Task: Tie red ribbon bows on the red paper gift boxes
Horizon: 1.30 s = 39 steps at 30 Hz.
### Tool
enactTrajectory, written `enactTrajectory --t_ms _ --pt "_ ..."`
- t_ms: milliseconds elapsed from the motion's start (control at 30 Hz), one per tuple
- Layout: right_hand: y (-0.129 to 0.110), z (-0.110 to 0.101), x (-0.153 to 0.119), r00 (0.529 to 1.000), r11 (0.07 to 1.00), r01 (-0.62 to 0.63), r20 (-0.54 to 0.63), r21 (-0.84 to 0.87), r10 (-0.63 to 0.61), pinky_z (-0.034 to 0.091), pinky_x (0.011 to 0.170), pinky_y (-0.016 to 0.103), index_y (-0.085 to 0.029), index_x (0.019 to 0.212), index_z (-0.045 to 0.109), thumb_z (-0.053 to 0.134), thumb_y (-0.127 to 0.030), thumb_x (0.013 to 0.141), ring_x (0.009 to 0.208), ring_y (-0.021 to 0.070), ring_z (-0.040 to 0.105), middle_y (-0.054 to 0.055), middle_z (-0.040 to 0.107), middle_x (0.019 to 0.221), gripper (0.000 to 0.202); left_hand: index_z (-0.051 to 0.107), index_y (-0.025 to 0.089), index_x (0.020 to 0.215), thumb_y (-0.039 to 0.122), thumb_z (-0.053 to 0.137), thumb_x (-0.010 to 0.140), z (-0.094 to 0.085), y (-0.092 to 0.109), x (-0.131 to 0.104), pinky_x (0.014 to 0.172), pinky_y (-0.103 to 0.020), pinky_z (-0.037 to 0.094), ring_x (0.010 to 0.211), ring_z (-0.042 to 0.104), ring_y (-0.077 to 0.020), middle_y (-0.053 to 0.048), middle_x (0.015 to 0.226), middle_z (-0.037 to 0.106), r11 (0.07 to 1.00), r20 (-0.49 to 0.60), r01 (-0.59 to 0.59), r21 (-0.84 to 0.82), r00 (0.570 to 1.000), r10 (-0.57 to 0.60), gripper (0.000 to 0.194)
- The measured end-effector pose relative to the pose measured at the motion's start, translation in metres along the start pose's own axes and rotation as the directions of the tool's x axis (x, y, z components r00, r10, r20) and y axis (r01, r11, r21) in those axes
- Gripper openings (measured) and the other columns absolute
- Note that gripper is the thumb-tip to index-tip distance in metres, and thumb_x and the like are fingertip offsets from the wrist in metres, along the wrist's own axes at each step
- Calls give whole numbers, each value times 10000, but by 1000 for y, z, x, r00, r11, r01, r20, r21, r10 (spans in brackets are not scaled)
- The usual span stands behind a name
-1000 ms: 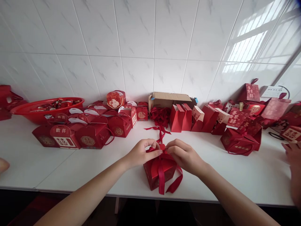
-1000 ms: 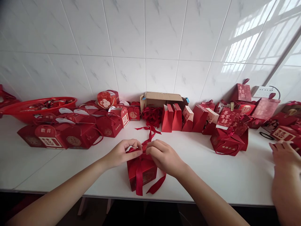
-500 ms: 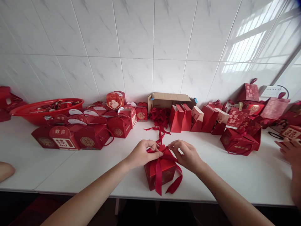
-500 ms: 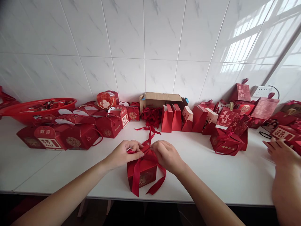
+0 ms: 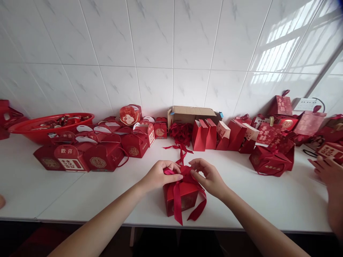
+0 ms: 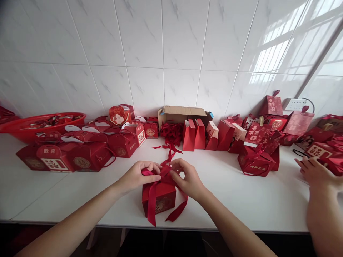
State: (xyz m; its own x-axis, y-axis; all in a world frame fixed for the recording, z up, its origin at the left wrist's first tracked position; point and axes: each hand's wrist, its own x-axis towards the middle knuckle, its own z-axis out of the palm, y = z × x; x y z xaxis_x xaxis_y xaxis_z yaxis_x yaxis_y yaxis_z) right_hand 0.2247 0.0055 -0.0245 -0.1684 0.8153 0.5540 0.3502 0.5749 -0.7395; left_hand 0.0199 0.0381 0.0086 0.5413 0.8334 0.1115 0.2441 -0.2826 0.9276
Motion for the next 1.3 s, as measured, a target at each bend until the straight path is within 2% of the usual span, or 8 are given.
enactTrajectory --t_ms 367,633,833,933,1100,1200,1300 --pt "-7 1 2 990 949 -139 29 284 136 522 718 316 -179 935 614 581 -321 835 801 164 611 71 650 889 177 383 177 563 325 733 664 -1 -3 0 828 -335 462 954 609 -226 -68 868 677 998 35 -27 -50 999 29 393" --pt "-10 2 3 986 921 -166 43 353 161 517 707 314 -185 892 629 619 -356 814 787 162 621 61 658 868 188 291 191 571 307 723 674 1 -3 1 817 -343 458 947 602 -230 -67 841 667 997 61 -54 -60 996 58 458" --pt "-10 10 5 983 940 -179 7 291 185 504 645 289 -176 794 591 616 -329 788 707 147 608 40 642 784 156 261 197 587 302 714 679 1 -3 1 815 -337 456 950 602 -231 -59 823 662 997 70 -64 -33 995 66 474" --pt "-8 14 6 991 969 -118 -34 217 129 495 655 290 -183 781 566 600 -224 751 716 146 606 27 631 790 61 270 194 580 295 718 673 1 -3 1 802 -317 454 936 603 -218 -54 828 670 997 73 -66 -29 995 68 469" --pt "-11 16 7 998 992 -38 -45 120 44 484 652 279 -191 786 560 552 -156 743 718 142 587 21 622 782 55 434 171 624 328 719 677 0 -2 1 766 -304 452 897 598 -204 -52 870 660 999 63 -52 1 997 52 330" --pt "-12 17 7 997 998 -23 -77 55 27 479 616 268 -191 752 543 534 -150 749 658 133 567 13 614 732 42 428 172 620 329 724 672 0 -1 0 752 -300 450 871 595 -197 -44 857 648 999 62 -54 5 997 54 339" --pt "-10 15 7 993 996 47 -104 -78 -55 471 594 256 -199 755 519 518 -112 735 633 128 550 0 607 718 89 394 179 589 332 682 718 -1 1 1 790 -314 445 917 595 -215 -42 808 636 998 52 -67 -18 996 68 350"
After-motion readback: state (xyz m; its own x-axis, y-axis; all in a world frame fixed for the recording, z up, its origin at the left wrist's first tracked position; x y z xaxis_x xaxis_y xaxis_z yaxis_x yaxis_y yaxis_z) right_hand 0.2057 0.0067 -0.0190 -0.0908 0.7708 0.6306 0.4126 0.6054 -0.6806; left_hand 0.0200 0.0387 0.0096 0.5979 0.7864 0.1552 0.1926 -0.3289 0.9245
